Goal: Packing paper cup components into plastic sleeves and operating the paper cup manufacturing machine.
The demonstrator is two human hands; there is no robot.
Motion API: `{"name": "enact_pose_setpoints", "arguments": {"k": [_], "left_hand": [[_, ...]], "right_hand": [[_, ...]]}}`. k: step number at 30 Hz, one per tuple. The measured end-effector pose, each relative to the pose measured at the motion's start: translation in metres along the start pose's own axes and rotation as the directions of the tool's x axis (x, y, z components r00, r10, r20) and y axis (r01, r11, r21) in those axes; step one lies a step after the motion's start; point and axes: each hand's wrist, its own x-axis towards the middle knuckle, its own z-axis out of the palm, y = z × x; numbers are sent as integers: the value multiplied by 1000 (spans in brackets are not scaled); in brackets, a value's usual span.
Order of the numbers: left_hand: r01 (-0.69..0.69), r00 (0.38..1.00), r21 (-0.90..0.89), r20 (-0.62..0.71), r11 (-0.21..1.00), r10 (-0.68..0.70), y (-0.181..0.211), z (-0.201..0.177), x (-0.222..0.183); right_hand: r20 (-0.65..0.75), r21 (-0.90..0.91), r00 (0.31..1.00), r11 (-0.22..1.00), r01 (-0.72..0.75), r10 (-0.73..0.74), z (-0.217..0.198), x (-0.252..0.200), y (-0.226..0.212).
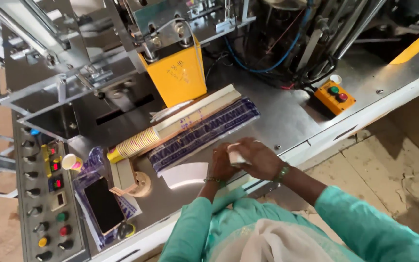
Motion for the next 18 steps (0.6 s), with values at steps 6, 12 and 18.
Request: {"name": "enact_pose_setpoints", "arguments": {"k": [6, 12, 18], "left_hand": [[67, 997, 136, 40, 988, -73, -12, 16, -2], [274, 951, -572, 278, 773, -132, 52, -28, 41], [290, 957, -596, 165, 749, -238, 165, -25, 47]], "right_hand": [[17, 118, 965, 958, -262, 262, 14, -16, 2], [-148, 516, 826, 755, -404, 543, -34, -38, -3], [-294, 630, 636, 645, -433, 714, -58, -81, -10]]}}
